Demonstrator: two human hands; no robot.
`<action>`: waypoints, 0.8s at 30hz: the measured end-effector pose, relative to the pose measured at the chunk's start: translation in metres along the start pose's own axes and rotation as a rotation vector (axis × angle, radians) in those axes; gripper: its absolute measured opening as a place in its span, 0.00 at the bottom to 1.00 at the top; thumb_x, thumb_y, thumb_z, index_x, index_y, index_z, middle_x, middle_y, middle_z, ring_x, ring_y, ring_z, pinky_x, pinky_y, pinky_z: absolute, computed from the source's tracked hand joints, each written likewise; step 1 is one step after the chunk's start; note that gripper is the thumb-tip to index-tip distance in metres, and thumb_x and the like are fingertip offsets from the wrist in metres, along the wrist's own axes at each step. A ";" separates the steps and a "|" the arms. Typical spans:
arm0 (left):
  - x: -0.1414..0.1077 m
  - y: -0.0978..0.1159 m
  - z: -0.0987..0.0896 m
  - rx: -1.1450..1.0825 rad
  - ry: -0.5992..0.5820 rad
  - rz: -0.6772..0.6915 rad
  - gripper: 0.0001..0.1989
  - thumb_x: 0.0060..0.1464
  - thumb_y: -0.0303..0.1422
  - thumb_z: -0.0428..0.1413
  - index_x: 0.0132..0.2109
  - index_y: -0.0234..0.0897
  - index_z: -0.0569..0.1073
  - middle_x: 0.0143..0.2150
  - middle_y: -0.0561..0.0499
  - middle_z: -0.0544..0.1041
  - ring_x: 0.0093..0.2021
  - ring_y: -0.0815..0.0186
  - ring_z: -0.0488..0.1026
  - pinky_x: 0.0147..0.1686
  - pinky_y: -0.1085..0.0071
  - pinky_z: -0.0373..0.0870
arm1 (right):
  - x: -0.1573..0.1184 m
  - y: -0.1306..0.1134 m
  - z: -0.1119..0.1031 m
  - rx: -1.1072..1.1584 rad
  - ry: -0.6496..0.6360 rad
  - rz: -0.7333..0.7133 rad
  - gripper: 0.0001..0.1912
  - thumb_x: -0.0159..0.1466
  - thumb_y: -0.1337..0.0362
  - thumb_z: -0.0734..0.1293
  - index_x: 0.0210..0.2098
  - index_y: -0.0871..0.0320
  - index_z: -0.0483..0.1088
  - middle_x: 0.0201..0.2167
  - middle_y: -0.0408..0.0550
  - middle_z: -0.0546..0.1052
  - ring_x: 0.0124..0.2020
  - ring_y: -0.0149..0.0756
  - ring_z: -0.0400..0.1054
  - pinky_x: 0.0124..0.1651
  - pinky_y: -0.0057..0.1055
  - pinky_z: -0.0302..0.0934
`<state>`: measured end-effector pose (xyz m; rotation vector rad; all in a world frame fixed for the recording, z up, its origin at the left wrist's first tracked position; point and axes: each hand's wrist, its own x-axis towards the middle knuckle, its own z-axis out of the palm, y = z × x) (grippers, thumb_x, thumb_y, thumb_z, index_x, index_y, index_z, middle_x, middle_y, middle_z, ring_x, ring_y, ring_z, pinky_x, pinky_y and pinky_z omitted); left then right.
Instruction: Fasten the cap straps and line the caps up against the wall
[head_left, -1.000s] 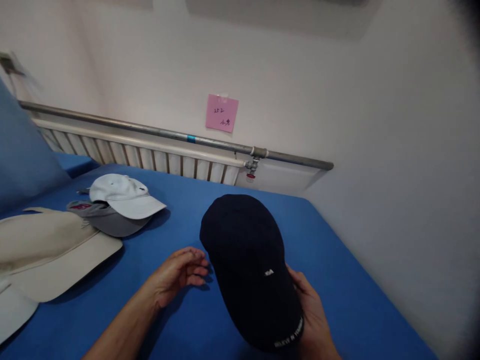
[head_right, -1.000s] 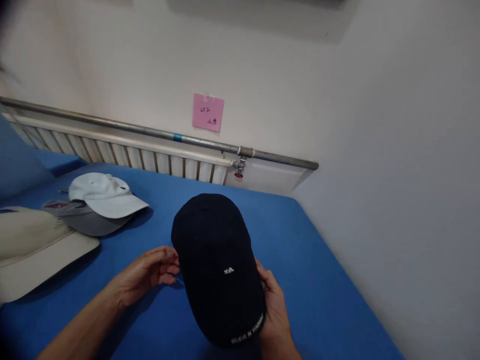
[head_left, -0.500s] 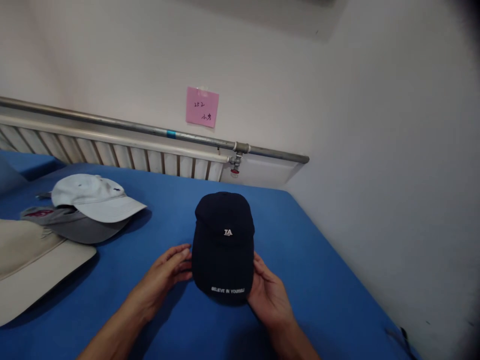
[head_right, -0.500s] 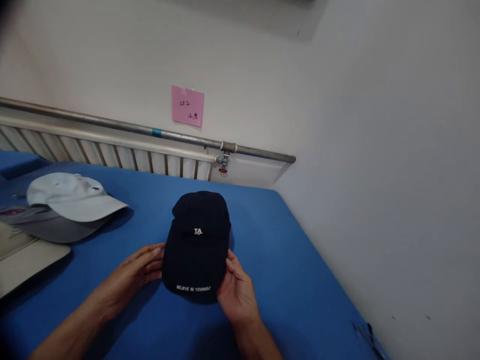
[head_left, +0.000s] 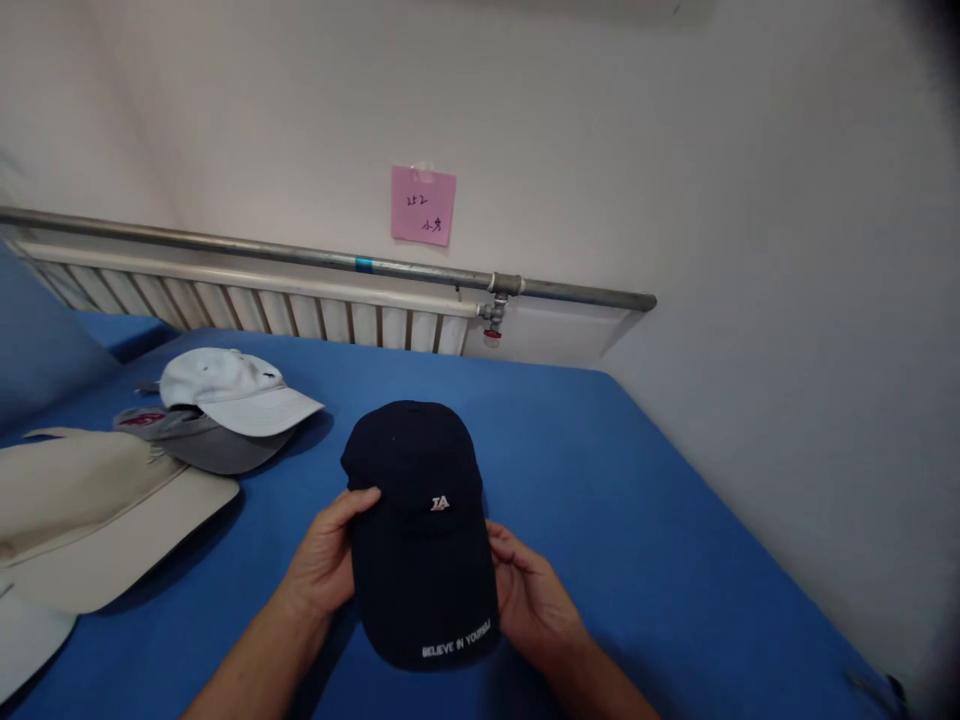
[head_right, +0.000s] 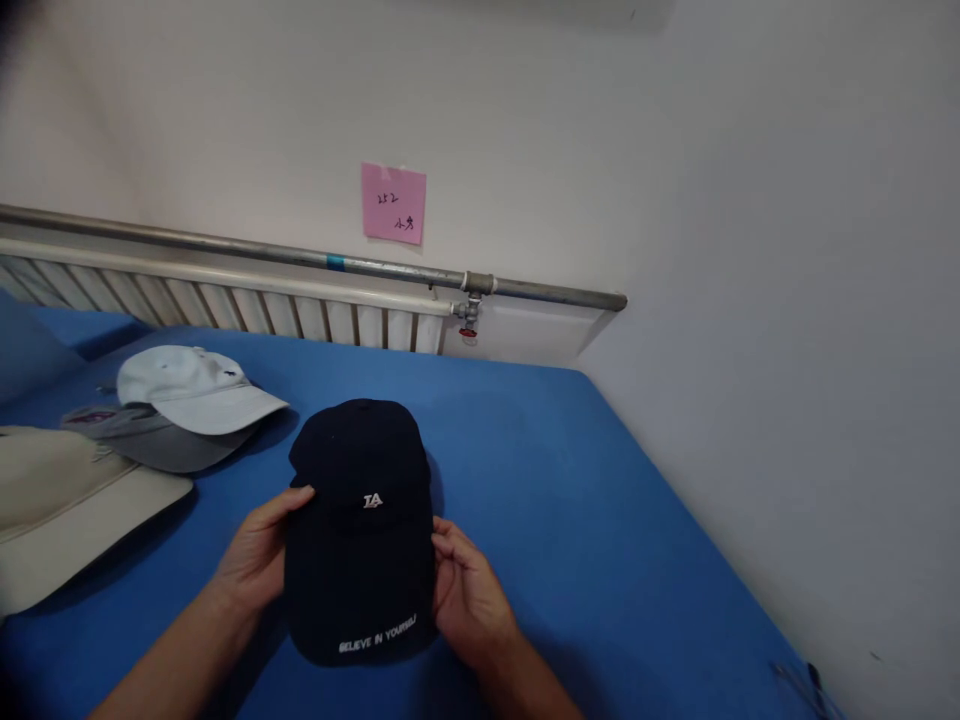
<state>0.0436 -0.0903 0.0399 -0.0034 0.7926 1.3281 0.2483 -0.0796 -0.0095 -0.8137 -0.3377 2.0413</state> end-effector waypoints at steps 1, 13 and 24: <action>0.000 0.000 -0.001 0.027 0.021 0.008 0.09 0.49 0.18 0.54 0.35 0.32 0.77 0.31 0.43 0.82 0.30 0.59 0.80 0.35 0.62 0.79 | -0.001 -0.001 0.001 -0.009 -0.003 0.000 0.10 0.51 0.70 0.74 0.34 0.60 0.74 0.29 0.45 0.79 0.31 0.32 0.73 0.40 0.29 0.63; 0.008 0.000 -0.009 0.029 0.045 -0.073 0.09 0.57 0.25 0.54 0.33 0.32 0.79 0.29 0.45 0.82 0.28 0.60 0.80 0.31 0.67 0.78 | -0.001 -0.007 0.003 -0.091 -0.016 -0.064 0.11 0.51 0.68 0.73 0.35 0.61 0.74 0.30 0.44 0.79 0.32 0.31 0.71 0.43 0.30 0.61; 0.047 -0.001 -0.001 0.023 -0.112 -0.133 0.15 0.63 0.29 0.48 0.35 0.31 0.78 0.31 0.45 0.82 0.31 0.62 0.80 0.36 0.68 0.77 | 0.009 -0.029 0.000 -0.195 0.063 -0.291 0.19 0.48 0.68 0.75 0.40 0.55 0.75 0.35 0.43 0.80 0.38 0.35 0.72 0.47 0.33 0.62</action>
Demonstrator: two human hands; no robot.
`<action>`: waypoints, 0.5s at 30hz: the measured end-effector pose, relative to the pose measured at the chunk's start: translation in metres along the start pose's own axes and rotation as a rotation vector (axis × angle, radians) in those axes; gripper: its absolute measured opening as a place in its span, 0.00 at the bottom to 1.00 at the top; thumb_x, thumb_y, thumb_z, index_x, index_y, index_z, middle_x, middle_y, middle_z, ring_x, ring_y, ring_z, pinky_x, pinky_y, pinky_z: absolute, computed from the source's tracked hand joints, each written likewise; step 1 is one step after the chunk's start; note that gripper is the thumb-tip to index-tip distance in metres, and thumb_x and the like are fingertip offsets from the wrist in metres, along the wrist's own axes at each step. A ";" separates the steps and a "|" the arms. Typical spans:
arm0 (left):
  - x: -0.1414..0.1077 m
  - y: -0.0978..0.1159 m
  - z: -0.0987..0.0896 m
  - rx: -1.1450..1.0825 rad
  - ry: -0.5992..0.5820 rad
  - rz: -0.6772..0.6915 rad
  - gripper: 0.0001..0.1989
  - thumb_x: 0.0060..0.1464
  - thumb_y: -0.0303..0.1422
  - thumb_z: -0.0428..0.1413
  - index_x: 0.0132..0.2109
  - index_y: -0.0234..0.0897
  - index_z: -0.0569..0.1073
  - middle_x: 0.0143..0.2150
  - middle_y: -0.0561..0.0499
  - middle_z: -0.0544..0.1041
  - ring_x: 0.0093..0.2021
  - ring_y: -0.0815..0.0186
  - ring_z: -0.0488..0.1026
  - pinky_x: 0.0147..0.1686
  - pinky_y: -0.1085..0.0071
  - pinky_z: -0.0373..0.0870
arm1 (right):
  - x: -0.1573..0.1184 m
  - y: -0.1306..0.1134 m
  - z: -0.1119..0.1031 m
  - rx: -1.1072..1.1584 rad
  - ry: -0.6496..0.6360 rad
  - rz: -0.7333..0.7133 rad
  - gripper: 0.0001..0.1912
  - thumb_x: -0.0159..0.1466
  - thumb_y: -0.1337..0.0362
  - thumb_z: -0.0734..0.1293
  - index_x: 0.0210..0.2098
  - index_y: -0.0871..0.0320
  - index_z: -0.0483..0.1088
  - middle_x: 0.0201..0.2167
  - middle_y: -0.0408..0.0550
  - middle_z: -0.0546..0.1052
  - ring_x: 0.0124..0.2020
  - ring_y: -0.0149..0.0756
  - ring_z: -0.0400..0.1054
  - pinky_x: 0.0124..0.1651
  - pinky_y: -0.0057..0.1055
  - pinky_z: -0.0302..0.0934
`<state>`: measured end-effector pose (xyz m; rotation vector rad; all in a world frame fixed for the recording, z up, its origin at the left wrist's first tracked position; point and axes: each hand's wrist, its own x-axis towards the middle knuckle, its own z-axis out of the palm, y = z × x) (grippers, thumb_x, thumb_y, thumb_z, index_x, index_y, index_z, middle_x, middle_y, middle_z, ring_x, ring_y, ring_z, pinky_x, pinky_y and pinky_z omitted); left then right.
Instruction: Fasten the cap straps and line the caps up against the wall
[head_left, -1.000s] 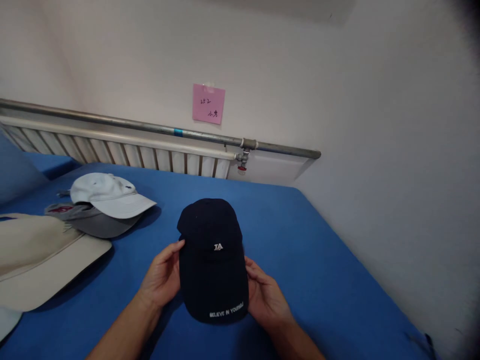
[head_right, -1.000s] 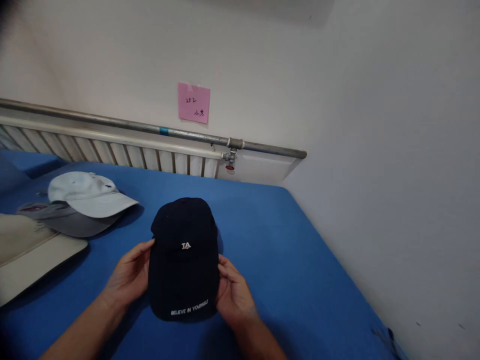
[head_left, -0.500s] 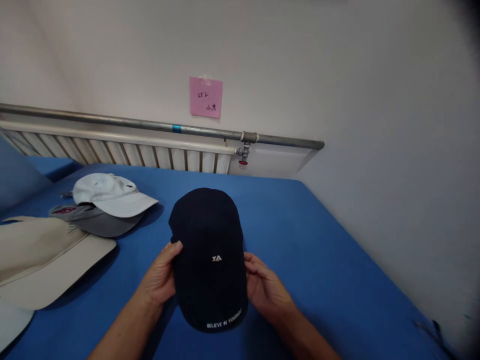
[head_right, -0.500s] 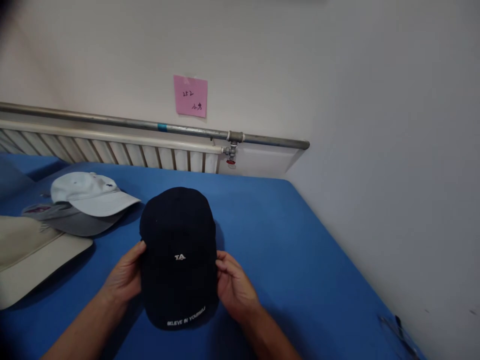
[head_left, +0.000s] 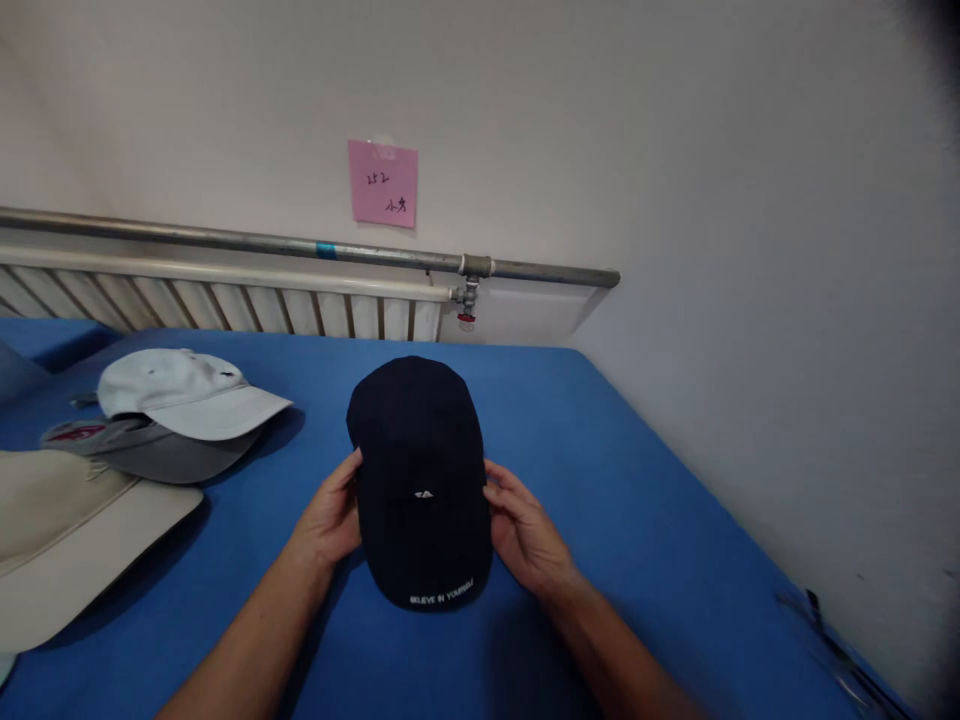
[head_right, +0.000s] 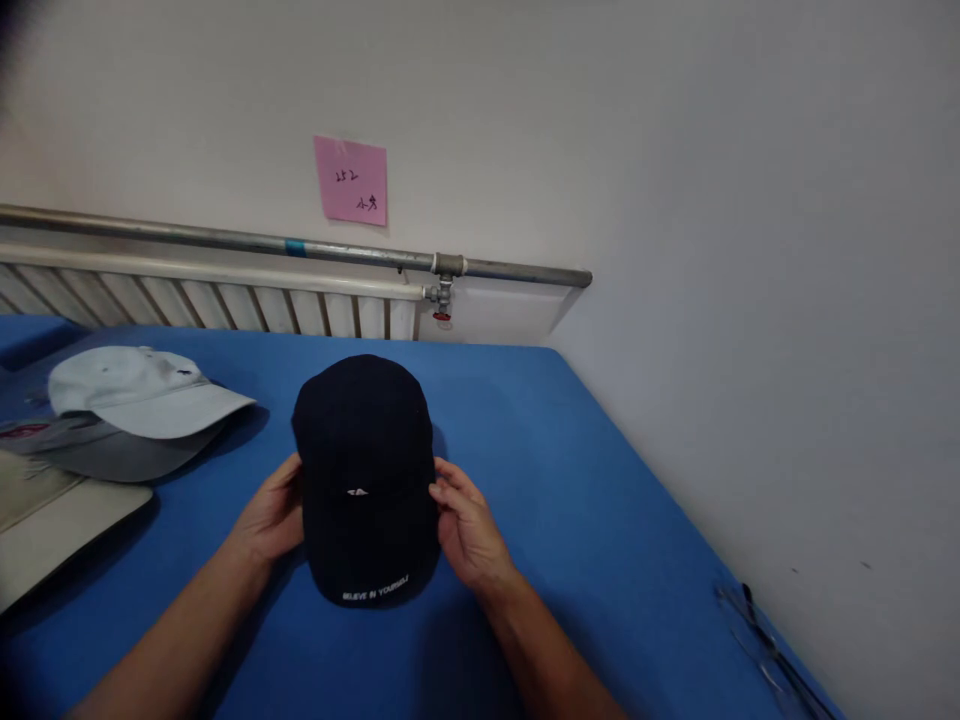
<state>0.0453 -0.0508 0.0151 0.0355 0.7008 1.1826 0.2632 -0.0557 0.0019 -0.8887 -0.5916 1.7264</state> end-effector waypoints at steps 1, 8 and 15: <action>0.004 0.001 -0.002 0.021 -0.009 0.019 0.14 0.62 0.27 0.48 0.34 0.30 0.77 0.30 0.45 0.82 0.29 0.62 0.80 0.34 0.69 0.77 | 0.004 0.000 -0.003 -0.028 0.025 0.000 0.18 0.47 0.68 0.75 0.39 0.56 0.75 0.33 0.43 0.80 0.37 0.35 0.72 0.46 0.33 0.63; 0.014 0.008 -0.019 0.098 -0.002 0.115 0.14 0.60 0.20 0.45 0.35 0.27 0.75 0.30 0.41 0.81 0.28 0.62 0.79 0.33 0.68 0.78 | 0.006 0.005 -0.014 -0.369 0.126 -0.058 0.15 0.52 0.67 0.70 0.41 0.55 0.73 0.33 0.44 0.77 0.36 0.35 0.72 0.42 0.34 0.65; 0.012 0.015 -0.021 0.097 0.070 0.217 0.13 0.54 0.14 0.47 0.28 0.32 0.71 0.23 0.49 0.77 0.22 0.69 0.76 0.26 0.77 0.76 | -0.001 0.014 -0.020 -0.775 0.064 -0.272 0.14 0.55 0.67 0.66 0.42 0.55 0.72 0.39 0.49 0.76 0.40 0.37 0.71 0.48 0.39 0.67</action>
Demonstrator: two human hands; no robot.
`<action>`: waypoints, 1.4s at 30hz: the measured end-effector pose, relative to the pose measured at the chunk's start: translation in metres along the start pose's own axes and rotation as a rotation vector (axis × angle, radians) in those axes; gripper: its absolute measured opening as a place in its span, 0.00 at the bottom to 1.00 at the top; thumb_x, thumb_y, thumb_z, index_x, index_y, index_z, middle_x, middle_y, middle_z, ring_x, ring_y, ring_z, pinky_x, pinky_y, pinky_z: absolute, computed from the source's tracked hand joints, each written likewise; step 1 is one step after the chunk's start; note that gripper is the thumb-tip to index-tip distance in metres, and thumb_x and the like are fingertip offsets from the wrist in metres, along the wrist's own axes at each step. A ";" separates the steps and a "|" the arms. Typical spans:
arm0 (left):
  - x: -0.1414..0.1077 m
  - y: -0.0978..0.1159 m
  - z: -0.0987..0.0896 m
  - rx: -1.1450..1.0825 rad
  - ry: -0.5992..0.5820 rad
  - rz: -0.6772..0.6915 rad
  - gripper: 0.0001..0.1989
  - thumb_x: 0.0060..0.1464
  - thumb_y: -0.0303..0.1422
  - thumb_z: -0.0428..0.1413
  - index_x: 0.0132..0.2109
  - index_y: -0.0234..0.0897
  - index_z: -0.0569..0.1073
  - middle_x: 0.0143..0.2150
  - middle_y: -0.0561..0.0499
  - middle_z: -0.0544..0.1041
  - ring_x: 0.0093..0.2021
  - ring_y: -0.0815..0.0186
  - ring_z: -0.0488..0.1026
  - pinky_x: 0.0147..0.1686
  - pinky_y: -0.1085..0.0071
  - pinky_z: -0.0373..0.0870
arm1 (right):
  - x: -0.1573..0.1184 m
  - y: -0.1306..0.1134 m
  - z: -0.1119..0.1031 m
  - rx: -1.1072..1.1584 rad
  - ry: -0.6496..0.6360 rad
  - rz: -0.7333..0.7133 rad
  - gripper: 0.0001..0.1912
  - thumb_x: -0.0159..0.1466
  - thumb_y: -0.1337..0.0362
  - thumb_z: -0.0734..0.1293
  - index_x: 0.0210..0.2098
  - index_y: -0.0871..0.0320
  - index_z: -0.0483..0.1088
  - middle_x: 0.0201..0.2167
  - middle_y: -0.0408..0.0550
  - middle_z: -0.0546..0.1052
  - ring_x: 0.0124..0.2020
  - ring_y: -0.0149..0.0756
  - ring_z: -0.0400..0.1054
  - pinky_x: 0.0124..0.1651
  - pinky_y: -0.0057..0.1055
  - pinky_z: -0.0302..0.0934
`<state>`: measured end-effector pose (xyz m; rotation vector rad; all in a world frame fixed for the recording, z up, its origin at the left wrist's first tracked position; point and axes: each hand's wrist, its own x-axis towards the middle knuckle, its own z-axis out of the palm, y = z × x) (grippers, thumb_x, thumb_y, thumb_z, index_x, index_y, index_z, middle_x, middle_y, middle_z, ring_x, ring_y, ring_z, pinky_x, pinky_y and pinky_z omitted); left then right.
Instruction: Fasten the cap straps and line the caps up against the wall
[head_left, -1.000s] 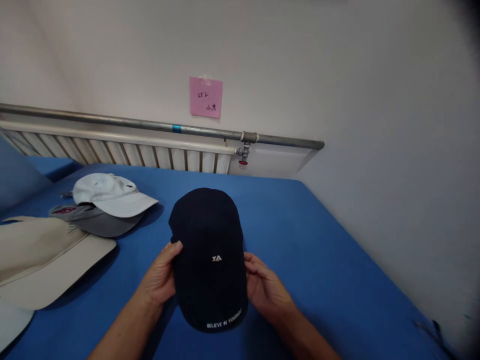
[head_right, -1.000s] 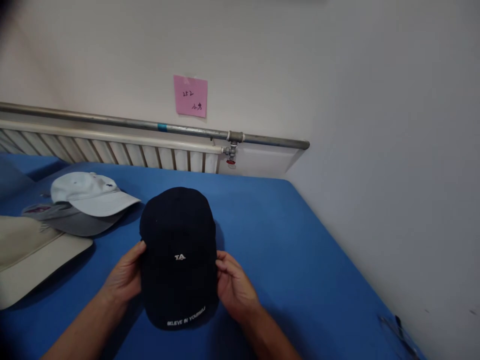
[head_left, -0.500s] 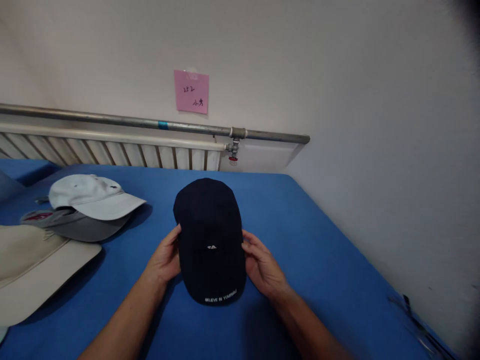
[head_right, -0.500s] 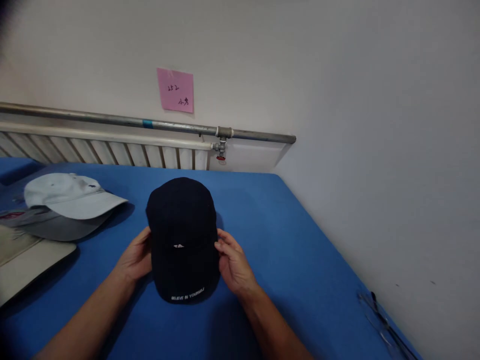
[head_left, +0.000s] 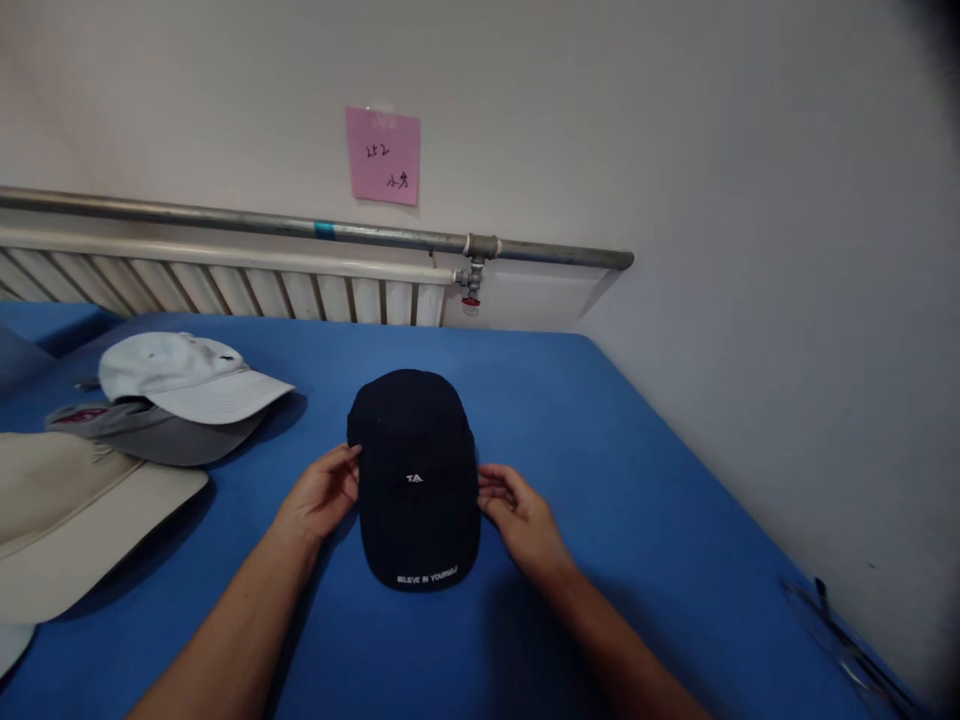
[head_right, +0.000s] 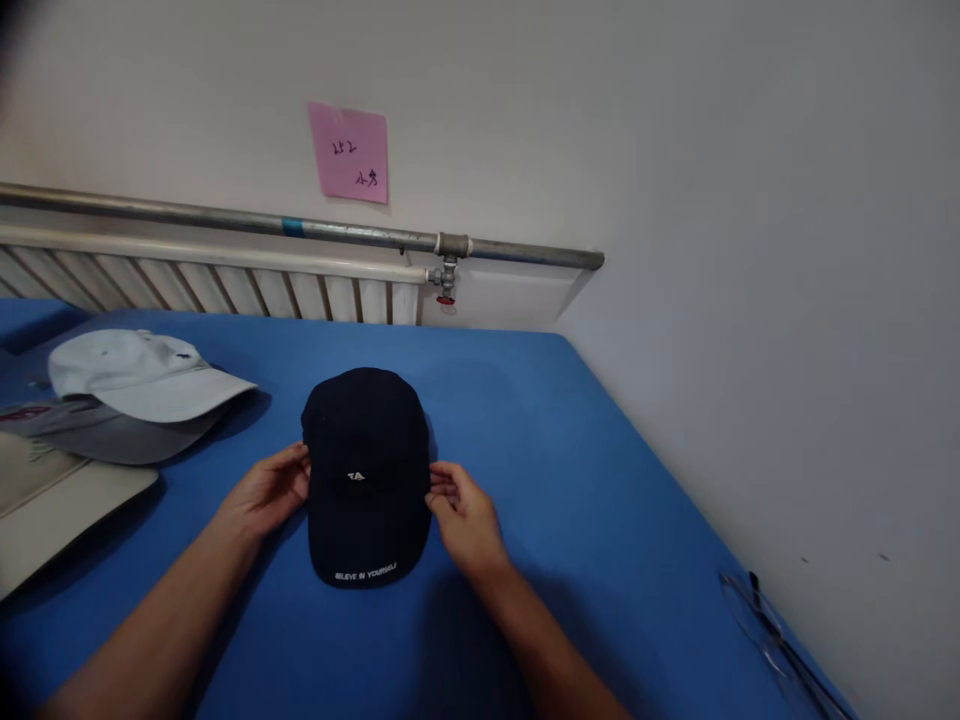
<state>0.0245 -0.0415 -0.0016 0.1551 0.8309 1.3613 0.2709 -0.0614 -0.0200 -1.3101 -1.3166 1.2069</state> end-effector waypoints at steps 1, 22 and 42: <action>-0.001 0.001 0.000 0.000 0.010 0.011 0.14 0.53 0.14 0.47 0.27 0.32 0.70 0.22 0.50 0.76 0.21 0.71 0.75 0.25 0.78 0.75 | -0.001 0.002 0.001 -0.046 -0.004 -0.041 0.13 0.56 0.67 0.65 0.42 0.56 0.72 0.38 0.49 0.76 0.39 0.37 0.71 0.46 0.38 0.68; -0.039 -0.027 0.007 0.331 -0.421 -0.197 0.14 0.38 0.26 0.69 0.37 0.34 0.82 0.37 0.45 0.83 0.34 0.62 0.80 0.37 0.73 0.76 | -0.038 -0.032 0.019 -0.355 0.045 -0.736 0.13 0.65 0.73 0.61 0.48 0.55 0.69 0.45 0.50 0.74 0.47 0.36 0.69 0.51 0.36 0.66; -0.053 -0.032 0.020 0.303 -0.273 -0.158 0.15 0.37 0.22 0.67 0.38 0.32 0.81 0.39 0.41 0.83 0.36 0.55 0.80 0.38 0.67 0.77 | -0.031 -0.036 0.018 -0.392 0.079 -0.701 0.14 0.67 0.70 0.60 0.49 0.54 0.70 0.44 0.51 0.75 0.47 0.38 0.70 0.50 0.39 0.68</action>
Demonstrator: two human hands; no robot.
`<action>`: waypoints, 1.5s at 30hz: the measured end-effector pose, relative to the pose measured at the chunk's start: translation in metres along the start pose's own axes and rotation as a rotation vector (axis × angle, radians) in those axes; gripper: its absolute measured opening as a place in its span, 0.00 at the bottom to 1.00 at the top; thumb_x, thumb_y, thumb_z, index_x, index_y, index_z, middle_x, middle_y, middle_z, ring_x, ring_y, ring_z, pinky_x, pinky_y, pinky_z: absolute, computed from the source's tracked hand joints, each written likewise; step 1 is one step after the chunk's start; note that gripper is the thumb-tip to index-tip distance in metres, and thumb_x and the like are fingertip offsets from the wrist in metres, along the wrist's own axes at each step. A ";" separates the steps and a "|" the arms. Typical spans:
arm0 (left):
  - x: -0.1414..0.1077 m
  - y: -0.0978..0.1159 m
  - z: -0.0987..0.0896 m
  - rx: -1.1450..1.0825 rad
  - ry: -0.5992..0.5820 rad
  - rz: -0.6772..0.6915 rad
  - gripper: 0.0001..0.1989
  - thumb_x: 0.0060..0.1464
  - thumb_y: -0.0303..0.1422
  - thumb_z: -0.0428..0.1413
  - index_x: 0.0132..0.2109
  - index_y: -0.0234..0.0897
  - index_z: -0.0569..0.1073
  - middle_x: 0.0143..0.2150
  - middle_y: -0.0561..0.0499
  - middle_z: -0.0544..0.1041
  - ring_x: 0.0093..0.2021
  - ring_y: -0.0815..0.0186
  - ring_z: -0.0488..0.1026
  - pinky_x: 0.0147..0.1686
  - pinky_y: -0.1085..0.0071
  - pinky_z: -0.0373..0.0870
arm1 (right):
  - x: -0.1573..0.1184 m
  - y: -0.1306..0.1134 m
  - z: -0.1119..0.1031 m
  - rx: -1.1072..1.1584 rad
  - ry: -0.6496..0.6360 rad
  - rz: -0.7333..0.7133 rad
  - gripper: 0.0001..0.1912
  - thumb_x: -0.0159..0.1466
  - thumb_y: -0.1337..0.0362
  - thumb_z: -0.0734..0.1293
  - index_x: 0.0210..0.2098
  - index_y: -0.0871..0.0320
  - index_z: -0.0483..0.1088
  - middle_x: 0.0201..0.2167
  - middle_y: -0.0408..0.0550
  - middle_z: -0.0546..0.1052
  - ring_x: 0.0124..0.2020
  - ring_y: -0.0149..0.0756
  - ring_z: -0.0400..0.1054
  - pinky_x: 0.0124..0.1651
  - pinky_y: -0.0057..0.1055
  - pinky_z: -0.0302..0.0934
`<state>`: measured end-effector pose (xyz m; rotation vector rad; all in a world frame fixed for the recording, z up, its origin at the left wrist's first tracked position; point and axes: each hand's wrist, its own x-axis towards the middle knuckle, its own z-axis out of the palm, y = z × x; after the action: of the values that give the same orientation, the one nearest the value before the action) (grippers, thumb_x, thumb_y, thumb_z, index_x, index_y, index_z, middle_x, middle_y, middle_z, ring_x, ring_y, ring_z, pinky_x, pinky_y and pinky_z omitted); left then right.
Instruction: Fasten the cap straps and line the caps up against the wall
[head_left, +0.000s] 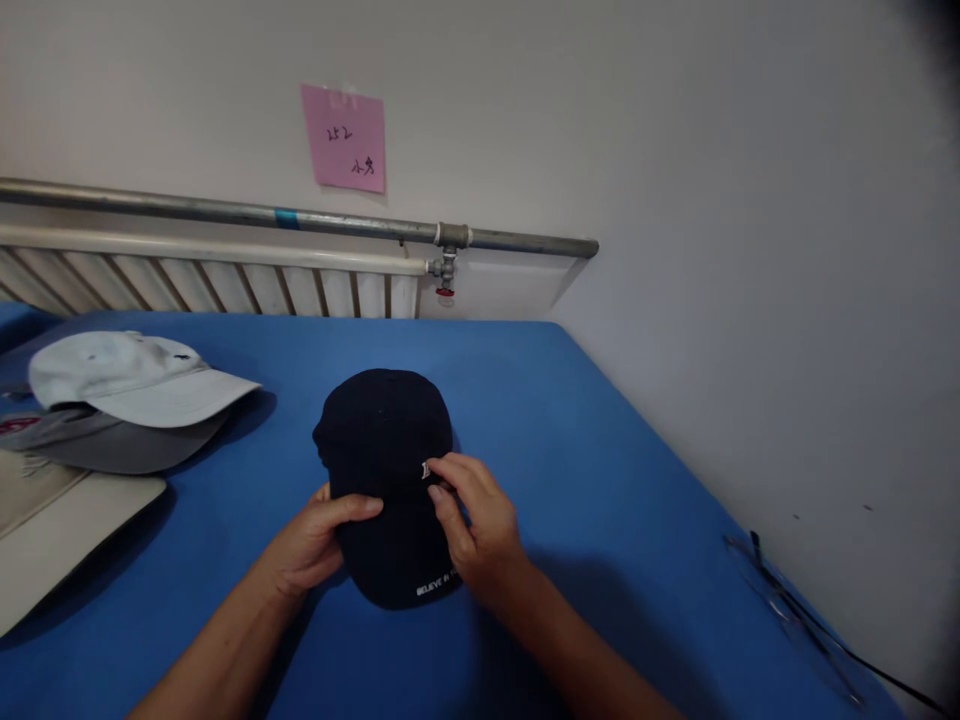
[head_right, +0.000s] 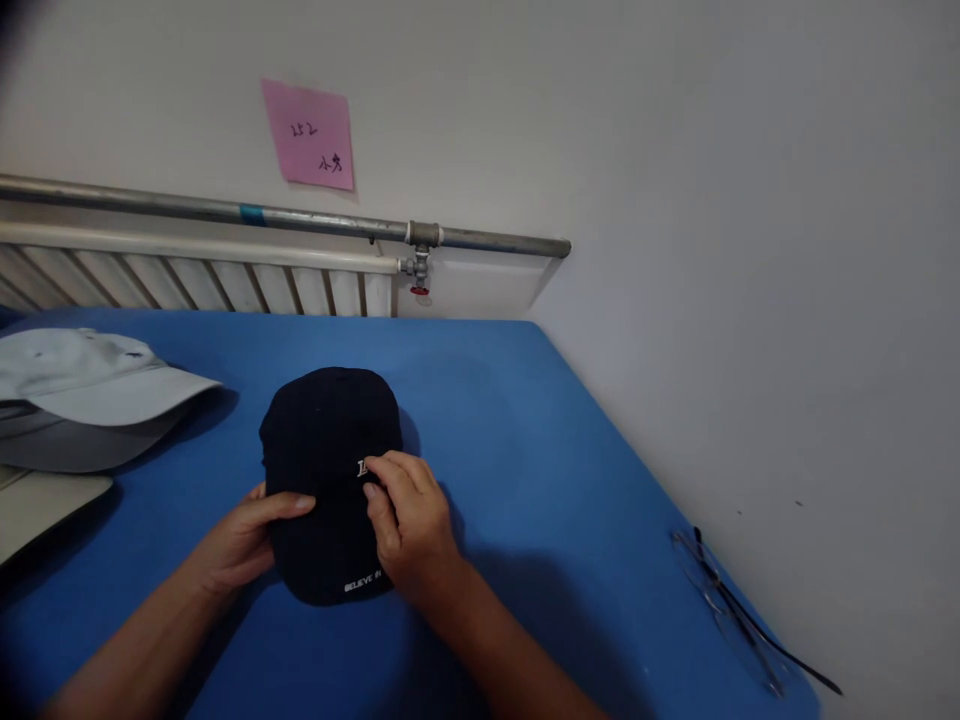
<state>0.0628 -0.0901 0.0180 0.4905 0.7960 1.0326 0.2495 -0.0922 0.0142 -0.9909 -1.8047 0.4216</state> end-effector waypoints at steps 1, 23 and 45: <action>0.000 0.000 0.000 0.003 0.003 0.004 0.15 0.37 0.22 0.67 0.38 0.32 0.81 0.39 0.41 0.83 0.35 0.55 0.80 0.38 0.66 0.77 | 0.000 0.000 0.000 0.003 0.000 0.003 0.13 0.66 0.69 0.61 0.49 0.55 0.70 0.44 0.51 0.75 0.45 0.38 0.71 0.49 0.38 0.68; -0.002 -0.002 -0.004 0.028 -0.051 -0.009 0.14 0.37 0.22 0.66 0.36 0.33 0.82 0.34 0.43 0.83 0.34 0.56 0.80 0.38 0.67 0.76 | 0.003 -0.009 -0.002 -0.010 -0.008 -0.025 0.07 0.64 0.69 0.64 0.41 0.55 0.71 0.35 0.48 0.75 0.34 0.34 0.72 0.35 0.32 0.70; 0.001 0.021 -0.013 -0.339 0.203 -0.066 0.10 0.52 0.34 0.59 0.40 0.34 0.80 0.35 0.43 0.83 0.38 0.53 0.80 0.49 0.56 0.74 | -0.005 0.025 -0.003 -0.076 -0.153 0.176 0.07 0.65 0.66 0.60 0.40 0.56 0.69 0.35 0.49 0.73 0.32 0.34 0.69 0.34 0.31 0.64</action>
<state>0.0409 -0.0796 0.0243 0.0700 0.7894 1.1397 0.2639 -0.0810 -0.0040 -1.2035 -1.8886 0.5537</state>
